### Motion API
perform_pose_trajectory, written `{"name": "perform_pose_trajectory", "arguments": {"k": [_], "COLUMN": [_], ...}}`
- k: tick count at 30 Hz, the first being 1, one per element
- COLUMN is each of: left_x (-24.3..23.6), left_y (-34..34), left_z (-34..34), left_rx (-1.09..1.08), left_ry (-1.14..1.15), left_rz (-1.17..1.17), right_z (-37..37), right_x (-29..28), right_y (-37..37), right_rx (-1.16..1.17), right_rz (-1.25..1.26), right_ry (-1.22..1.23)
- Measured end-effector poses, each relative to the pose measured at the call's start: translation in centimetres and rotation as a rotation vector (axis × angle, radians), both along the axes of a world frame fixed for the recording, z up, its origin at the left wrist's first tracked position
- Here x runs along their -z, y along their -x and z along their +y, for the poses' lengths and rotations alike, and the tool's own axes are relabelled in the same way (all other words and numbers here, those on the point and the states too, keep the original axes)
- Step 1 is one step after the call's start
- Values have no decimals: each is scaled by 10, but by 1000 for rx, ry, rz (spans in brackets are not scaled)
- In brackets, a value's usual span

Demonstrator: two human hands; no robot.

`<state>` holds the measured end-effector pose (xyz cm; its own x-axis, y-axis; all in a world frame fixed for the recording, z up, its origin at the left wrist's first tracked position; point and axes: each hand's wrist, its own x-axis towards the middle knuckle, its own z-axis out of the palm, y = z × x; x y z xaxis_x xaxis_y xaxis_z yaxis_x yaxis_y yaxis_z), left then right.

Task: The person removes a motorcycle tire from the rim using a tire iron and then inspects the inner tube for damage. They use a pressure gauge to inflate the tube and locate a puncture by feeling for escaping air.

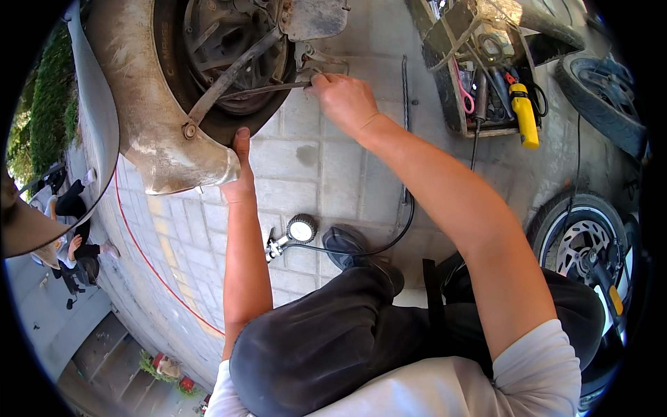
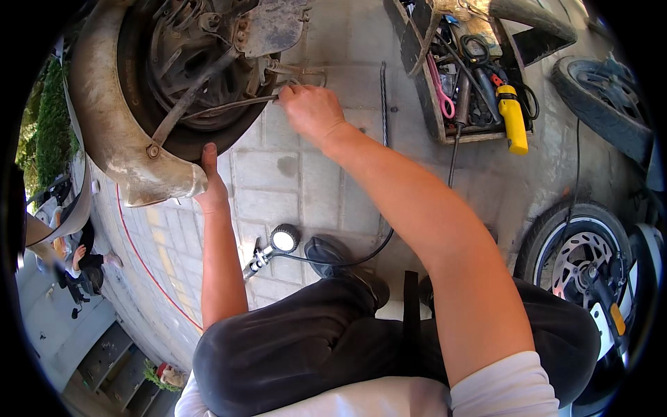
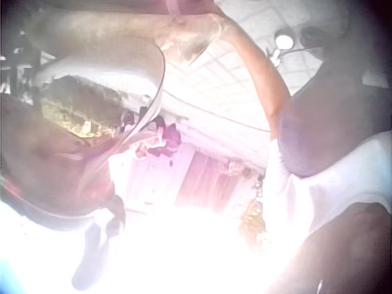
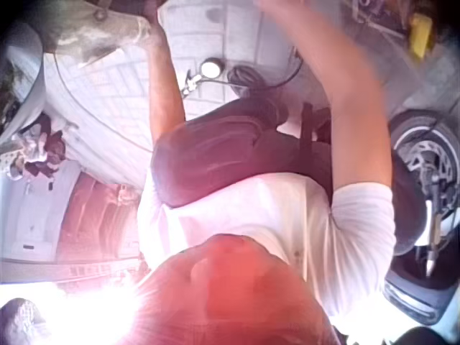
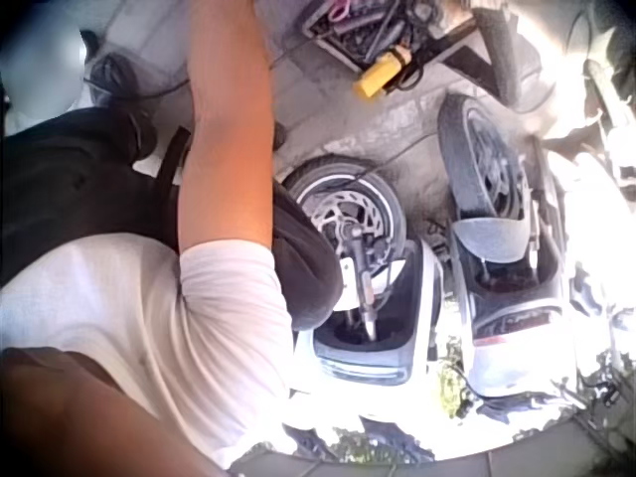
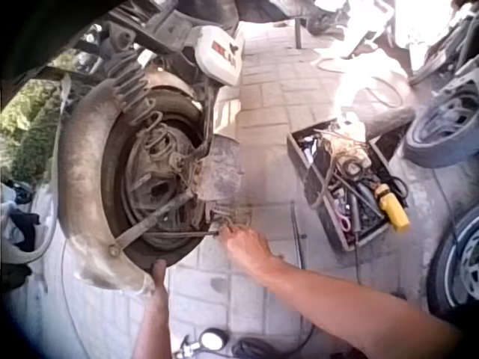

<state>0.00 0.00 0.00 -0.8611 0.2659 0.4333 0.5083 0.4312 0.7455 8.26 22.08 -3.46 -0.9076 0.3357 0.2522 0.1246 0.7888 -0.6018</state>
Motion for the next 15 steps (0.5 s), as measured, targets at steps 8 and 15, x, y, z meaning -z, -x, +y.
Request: {"name": "perform_pose_trajectory", "arguments": {"k": [8,15], "left_x": [-22,-36], "left_y": [-11,-20], "left_z": [20,32], "left_rx": [-62,-68], "left_ry": [3,63], "left_rz": [-23,-137], "right_z": [-41,-68], "right_x": [-35,-72], "right_y": [27,12], "right_rx": [-96,106], "right_rz": [-344,31], "right_ry": [148,371]}}
